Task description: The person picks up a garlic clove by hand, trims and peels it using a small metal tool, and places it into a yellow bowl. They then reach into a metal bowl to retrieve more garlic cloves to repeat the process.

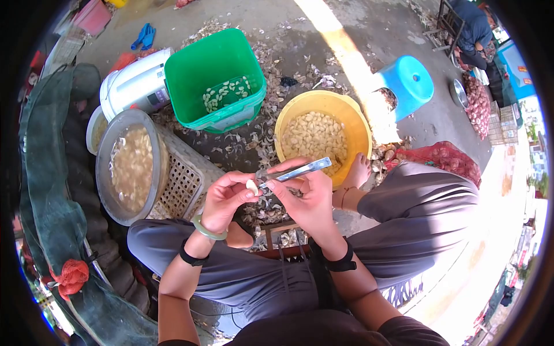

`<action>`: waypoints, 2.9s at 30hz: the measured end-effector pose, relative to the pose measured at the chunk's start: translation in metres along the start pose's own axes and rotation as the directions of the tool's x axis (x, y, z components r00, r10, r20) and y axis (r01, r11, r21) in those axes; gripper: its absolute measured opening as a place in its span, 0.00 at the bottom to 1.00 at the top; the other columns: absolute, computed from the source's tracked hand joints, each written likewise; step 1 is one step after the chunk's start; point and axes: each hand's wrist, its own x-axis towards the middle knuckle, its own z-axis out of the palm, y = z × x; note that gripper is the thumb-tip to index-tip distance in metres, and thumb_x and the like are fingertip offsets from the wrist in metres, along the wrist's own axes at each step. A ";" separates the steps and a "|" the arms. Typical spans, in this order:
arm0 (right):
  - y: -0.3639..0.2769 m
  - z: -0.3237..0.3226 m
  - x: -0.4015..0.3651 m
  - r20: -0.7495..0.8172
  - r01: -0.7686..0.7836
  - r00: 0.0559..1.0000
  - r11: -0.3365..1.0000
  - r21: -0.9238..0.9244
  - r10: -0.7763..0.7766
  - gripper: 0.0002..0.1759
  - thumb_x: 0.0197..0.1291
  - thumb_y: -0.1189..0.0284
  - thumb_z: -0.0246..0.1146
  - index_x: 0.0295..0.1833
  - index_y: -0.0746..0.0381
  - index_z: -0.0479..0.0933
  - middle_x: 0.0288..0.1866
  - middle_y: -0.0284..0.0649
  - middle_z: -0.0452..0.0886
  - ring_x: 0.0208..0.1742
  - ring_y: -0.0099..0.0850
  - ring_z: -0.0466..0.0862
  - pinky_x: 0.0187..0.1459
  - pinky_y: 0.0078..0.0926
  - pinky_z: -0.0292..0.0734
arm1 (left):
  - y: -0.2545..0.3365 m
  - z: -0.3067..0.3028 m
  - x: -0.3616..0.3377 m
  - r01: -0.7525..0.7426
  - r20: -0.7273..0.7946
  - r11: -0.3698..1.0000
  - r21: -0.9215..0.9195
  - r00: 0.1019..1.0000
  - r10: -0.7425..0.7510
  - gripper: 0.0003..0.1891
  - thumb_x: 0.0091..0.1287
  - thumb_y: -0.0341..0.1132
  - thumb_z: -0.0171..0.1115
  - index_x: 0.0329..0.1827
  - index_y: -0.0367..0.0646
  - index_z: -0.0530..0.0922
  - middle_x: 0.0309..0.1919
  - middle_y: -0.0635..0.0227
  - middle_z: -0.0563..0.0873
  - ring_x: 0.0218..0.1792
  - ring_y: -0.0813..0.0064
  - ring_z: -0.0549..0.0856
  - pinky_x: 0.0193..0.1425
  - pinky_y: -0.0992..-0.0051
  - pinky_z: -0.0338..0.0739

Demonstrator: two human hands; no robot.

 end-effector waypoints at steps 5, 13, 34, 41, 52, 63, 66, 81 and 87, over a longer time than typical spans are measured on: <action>0.004 0.007 -0.003 0.019 0.025 1.000 0.990 -0.142 -0.023 0.12 0.56 0.83 0.67 0.45 0.70 0.75 0.44 0.43 0.82 0.45 0.28 0.85 0.47 0.25 0.84 | -0.003 0.002 -0.001 -0.083 0.044 0.994 0.068 0.996 0.080 0.15 0.62 0.19 0.64 0.52 0.34 0.78 0.45 0.63 0.82 0.46 0.74 0.84 0.51 0.74 0.82; 0.009 0.010 -0.006 -0.019 -0.039 0.999 0.995 -0.090 0.037 0.10 0.58 0.82 0.66 0.45 0.70 0.74 0.41 0.43 0.83 0.42 0.26 0.85 0.45 0.24 0.84 | -0.005 0.005 -0.001 -0.189 0.011 0.958 0.214 0.981 0.191 0.12 0.59 0.16 0.65 0.46 0.32 0.80 0.39 0.66 0.80 0.42 0.76 0.84 0.50 0.76 0.82; 0.005 0.001 -0.002 0.008 -0.005 1.000 0.997 -0.078 0.006 0.14 0.56 0.85 0.66 0.47 0.70 0.72 0.46 0.43 0.79 0.47 0.29 0.83 0.49 0.25 0.82 | 0.000 -0.009 0.002 -0.016 -0.059 0.989 -0.144 0.998 0.008 0.11 0.67 0.24 0.60 0.52 0.37 0.76 0.48 0.63 0.82 0.50 0.71 0.84 0.55 0.74 0.83; 0.011 0.009 -0.007 0.039 -0.002 0.999 0.988 -0.152 0.008 0.14 0.57 0.85 0.65 0.48 0.70 0.72 0.45 0.46 0.81 0.46 0.30 0.84 0.50 0.25 0.81 | -0.005 -0.009 0.001 -0.035 -0.055 0.995 -0.094 0.998 0.030 0.09 0.66 0.23 0.61 0.48 0.37 0.76 0.44 0.63 0.83 0.47 0.74 0.84 0.53 0.72 0.84; 0.018 0.004 -0.003 0.047 -0.195 0.981 0.957 0.213 0.189 0.11 0.60 0.82 0.64 0.47 0.69 0.72 0.42 0.42 0.81 0.42 0.25 0.83 0.45 0.22 0.83 | -0.008 -0.013 0.002 0.033 0.045 0.979 -0.201 0.999 -0.025 0.10 0.67 0.22 0.59 0.50 0.40 0.76 0.47 0.64 0.81 0.48 0.73 0.84 0.53 0.75 0.84; 0.003 0.007 -0.006 -0.008 0.005 1.000 0.999 -0.040 -0.005 0.12 0.56 0.84 0.66 0.46 0.69 0.74 0.44 0.41 0.81 0.45 0.24 0.83 0.48 0.22 0.83 | -0.006 -0.010 0.004 0.053 -0.002 0.972 -0.229 0.998 -0.055 0.12 0.67 0.24 0.59 0.53 0.39 0.77 0.51 0.63 0.81 0.50 0.73 0.83 0.58 0.72 0.82; 0.008 0.008 -0.007 0.025 -0.017 1.000 0.999 -0.035 0.018 0.12 0.57 0.84 0.66 0.46 0.69 0.75 0.44 0.41 0.81 0.46 0.24 0.83 0.47 0.22 0.83 | -0.009 -0.013 0.002 0.071 0.045 0.965 -0.251 0.997 -0.062 0.12 0.67 0.24 0.59 0.53 0.38 0.77 0.52 0.63 0.81 0.51 0.73 0.83 0.58 0.72 0.81; 0.015 0.006 -0.006 -0.109 0.042 0.992 0.977 -0.211 -0.066 0.09 0.56 0.83 0.66 0.43 0.70 0.77 0.40 0.41 0.83 0.39 0.25 0.86 0.41 0.20 0.84 | -0.004 -0.001 0.002 0.018 -0.004 0.995 0.098 1.000 -0.017 0.18 0.63 0.22 0.64 0.57 0.37 0.78 0.43 0.68 0.82 0.45 0.77 0.84 0.52 0.77 0.81; 0.011 -0.002 0.000 -0.124 0.023 0.991 0.988 -0.153 -0.043 0.10 0.56 0.83 0.66 0.44 0.69 0.76 0.42 0.41 0.82 0.42 0.26 0.85 0.45 0.22 0.84 | -0.008 -0.002 0.001 0.003 0.007 0.995 0.101 1.000 -0.004 0.18 0.61 0.21 0.65 0.55 0.35 0.78 0.43 0.65 0.84 0.44 0.78 0.84 0.51 0.77 0.82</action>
